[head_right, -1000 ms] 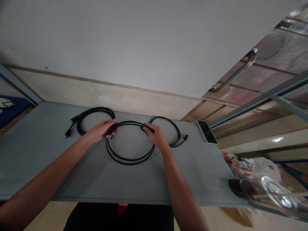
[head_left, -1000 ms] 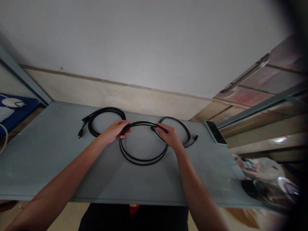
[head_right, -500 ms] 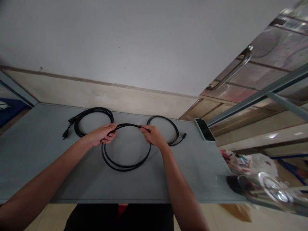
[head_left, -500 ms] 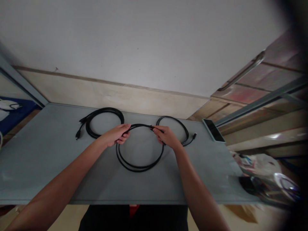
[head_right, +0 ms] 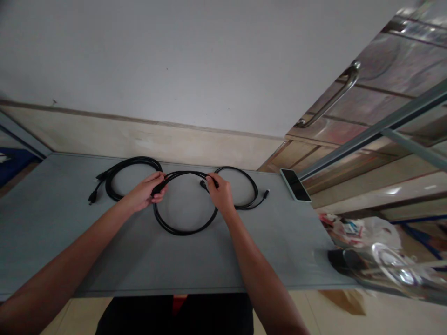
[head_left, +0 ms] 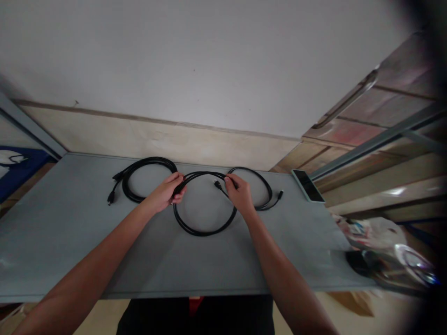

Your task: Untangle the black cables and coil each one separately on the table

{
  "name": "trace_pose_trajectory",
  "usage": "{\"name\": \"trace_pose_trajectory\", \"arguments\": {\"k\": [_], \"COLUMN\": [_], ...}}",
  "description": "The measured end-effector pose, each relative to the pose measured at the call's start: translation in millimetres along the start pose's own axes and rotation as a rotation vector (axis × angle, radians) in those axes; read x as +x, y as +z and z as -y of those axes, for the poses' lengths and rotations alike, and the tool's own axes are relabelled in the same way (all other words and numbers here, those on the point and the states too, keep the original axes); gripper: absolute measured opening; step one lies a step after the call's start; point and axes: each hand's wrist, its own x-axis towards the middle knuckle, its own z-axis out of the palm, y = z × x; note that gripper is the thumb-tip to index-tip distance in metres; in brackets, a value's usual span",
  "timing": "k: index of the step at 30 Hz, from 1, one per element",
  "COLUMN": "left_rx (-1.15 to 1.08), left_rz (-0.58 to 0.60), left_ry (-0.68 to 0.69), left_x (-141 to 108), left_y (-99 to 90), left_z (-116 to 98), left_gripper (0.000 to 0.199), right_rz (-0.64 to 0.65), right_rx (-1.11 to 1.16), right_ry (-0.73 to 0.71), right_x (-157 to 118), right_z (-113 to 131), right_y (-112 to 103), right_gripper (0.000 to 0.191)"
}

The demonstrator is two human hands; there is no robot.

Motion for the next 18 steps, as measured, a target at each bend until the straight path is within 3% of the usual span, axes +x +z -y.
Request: {"name": "trace_pose_trajectory", "arguments": {"k": [5, 11, 18], "left_rx": [0.134, 0.244, 0.267], "left_rz": [-0.043, -0.025, -0.073], "left_ry": [0.050, 0.002, 0.006], "left_x": [-2.0, 1.1, -0.9], "left_y": [2.7, 0.1, -15.0], "left_z": [-0.4, 5.2, -15.4], "left_gripper": [0.030, 0.027, 0.028], "right_rz": [0.032, 0.080, 0.144], "right_rx": [0.109, 0.069, -0.040], "right_ry": [0.022, -0.016, 0.019], "right_x": [0.2, -0.8, 5.5], "right_z": [-3.4, -0.7, -4.5], "right_y": [4.8, 7.7, 4.2], "right_gripper": [0.042, 0.033, 0.036]}}
